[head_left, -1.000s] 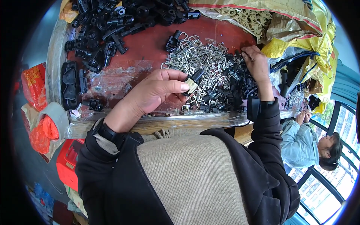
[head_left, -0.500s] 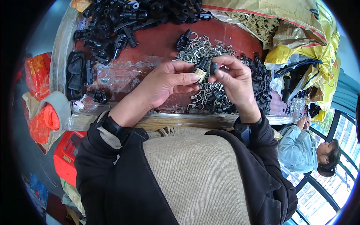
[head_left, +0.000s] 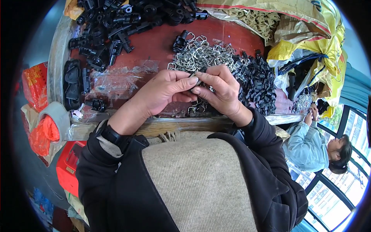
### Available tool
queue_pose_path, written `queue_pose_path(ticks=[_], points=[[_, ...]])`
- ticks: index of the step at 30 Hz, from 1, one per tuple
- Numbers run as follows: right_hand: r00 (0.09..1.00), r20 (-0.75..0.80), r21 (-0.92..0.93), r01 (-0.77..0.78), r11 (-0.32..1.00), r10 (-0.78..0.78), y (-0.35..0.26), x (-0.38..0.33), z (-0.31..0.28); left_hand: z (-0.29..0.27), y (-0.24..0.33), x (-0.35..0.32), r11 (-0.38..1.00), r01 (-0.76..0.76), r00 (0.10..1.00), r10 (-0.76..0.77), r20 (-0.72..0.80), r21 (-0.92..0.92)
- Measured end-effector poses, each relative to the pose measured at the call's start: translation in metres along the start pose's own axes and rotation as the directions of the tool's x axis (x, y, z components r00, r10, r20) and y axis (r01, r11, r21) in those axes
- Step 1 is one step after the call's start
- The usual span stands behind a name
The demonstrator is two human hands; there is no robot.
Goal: Manually assembling small plastic housings by inserting metal pins and springs at a factory workstation.
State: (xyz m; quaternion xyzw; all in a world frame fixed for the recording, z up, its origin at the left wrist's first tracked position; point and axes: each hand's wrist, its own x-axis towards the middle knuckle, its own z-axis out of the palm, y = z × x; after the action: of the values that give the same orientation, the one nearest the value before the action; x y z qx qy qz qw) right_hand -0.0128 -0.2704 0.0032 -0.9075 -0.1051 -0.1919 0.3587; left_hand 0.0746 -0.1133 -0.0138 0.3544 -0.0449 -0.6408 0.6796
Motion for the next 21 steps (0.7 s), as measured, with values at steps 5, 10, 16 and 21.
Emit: queue_pose_path(ticks=[5,10,16,21], points=[[0.999,0.015,-0.052,-0.027,0.998,0.028,0.004,-0.003,-0.010,0.003,0.002,-0.001,0.999,-0.004,1.000,0.005,-0.010,0.038],[0.981,-0.088,-0.377,-0.192,0.906,0.172,0.071,0.004,-0.063,0.005,0.003,-0.007,0.988,-0.056,0.998,0.058,-0.013,0.142],[0.926,-0.089,-0.513,-0.359,0.780,0.367,0.156,-0.028,-0.140,0.005,0.003,-0.002,0.982,-0.099,0.994,0.103,-0.020,0.160],[0.918,-0.053,-0.683,-0.320,0.657,0.392,0.167,-0.036,-0.155,0.004,0.000,-0.002,0.978,-0.126,0.992,0.128,-0.006,0.165]])
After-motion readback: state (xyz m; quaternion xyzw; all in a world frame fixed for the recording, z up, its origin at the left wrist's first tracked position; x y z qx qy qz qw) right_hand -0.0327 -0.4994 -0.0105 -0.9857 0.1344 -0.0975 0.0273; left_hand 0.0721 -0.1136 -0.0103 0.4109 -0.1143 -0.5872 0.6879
